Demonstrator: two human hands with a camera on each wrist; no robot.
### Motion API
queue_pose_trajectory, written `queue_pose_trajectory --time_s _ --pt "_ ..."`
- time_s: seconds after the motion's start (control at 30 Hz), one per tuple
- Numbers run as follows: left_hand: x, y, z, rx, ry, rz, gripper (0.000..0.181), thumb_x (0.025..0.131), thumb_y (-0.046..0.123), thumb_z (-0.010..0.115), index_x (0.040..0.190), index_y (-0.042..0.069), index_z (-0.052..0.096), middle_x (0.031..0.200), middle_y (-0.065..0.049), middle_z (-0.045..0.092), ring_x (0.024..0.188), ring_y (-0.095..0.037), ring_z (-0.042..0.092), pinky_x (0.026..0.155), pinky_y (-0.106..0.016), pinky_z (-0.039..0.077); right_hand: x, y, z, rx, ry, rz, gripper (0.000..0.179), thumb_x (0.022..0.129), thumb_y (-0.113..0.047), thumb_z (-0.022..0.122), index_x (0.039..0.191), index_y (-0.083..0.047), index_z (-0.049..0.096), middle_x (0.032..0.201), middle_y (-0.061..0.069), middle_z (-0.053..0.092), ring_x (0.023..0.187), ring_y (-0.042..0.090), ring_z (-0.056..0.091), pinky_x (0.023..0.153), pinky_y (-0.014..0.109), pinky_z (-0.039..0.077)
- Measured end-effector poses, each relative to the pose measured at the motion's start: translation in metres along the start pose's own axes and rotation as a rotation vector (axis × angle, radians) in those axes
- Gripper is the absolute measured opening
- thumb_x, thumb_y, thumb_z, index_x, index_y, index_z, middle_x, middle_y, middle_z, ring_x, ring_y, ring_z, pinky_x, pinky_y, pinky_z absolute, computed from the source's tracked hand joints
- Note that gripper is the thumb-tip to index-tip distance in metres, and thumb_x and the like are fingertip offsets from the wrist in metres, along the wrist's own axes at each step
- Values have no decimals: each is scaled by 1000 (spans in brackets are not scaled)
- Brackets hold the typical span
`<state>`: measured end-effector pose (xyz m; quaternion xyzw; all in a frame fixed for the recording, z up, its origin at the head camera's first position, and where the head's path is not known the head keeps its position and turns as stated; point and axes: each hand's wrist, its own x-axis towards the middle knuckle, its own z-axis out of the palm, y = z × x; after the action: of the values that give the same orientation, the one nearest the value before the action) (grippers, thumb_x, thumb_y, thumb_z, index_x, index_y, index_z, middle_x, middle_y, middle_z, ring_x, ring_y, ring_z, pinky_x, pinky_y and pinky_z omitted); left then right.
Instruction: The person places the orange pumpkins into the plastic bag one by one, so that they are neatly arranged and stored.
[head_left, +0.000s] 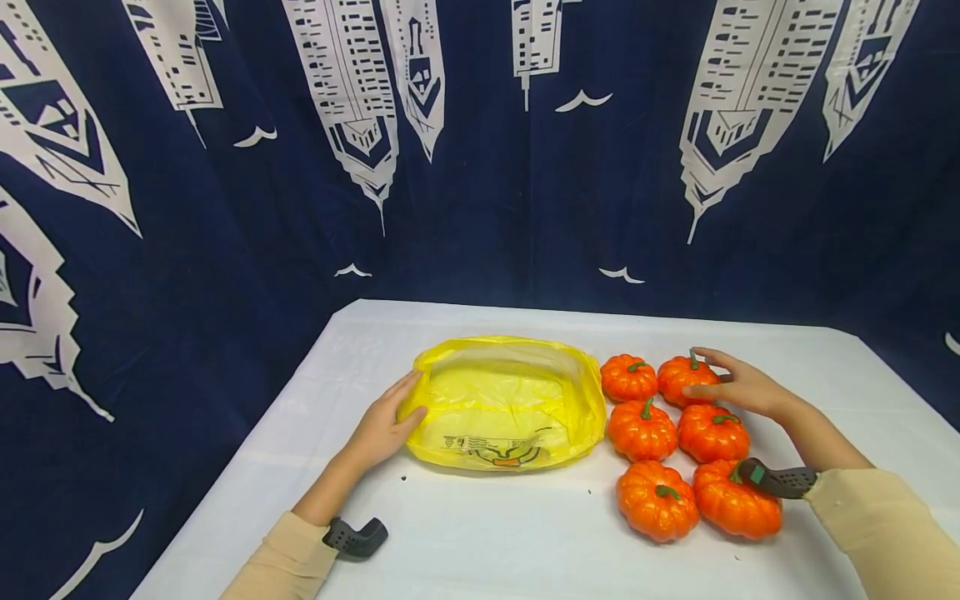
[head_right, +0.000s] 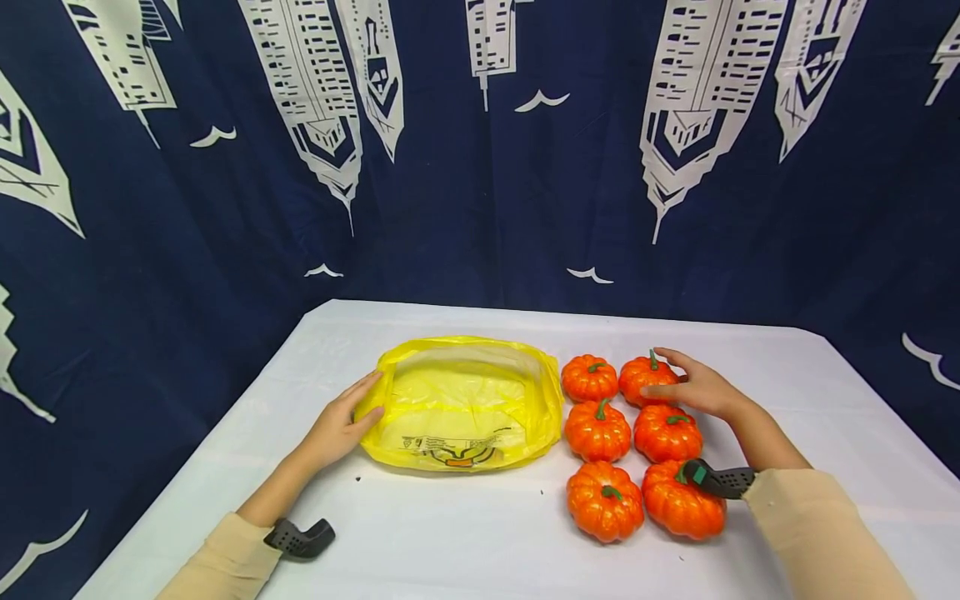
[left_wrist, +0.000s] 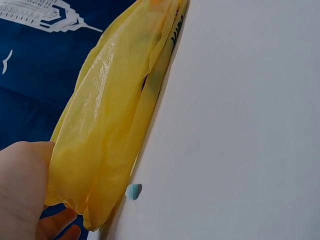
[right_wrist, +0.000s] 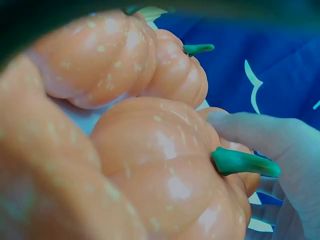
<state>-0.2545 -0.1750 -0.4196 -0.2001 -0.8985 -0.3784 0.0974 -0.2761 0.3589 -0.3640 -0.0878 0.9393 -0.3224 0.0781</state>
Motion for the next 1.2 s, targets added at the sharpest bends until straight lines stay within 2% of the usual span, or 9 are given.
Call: queue_pose_trajectory --time_s 0.3,0.67,1.0,1.2 --pt "-1 3 2 2 40 -23 64 92 14 64 149 1 37 152 -18 36 139 -36 33 114 -48 27 1 4 5 -38 9 13 86 89 -39 66 145 12 25 136 43 36 118 56 43 93 69 41" --pt "0 2 2 -22 59 -3 62 91 4 60 148 -1 37 151 -20 37 139 -37 34 114 -49 27 0 7 7 15 32 76 90 89 -43 66 147 10 23 138 45 30 120 58 38 94 72 38" --pt "0 3 1 -19 63 -4 62 90 4 63 147 -3 38 150 -21 38 138 -38 34 114 -49 27 -4 -3 -2 73 64 34 87 91 -42 63 150 7 22 140 44 29 121 59 35 93 75 35" --pt "0 2 2 -5 70 -3 61 91 8 63 146 -4 38 149 -22 39 138 -38 35 113 -49 28 -5 -22 -6 91 102 -26 82 93 -39 62 150 5 24 139 39 36 119 55 42 92 69 42"
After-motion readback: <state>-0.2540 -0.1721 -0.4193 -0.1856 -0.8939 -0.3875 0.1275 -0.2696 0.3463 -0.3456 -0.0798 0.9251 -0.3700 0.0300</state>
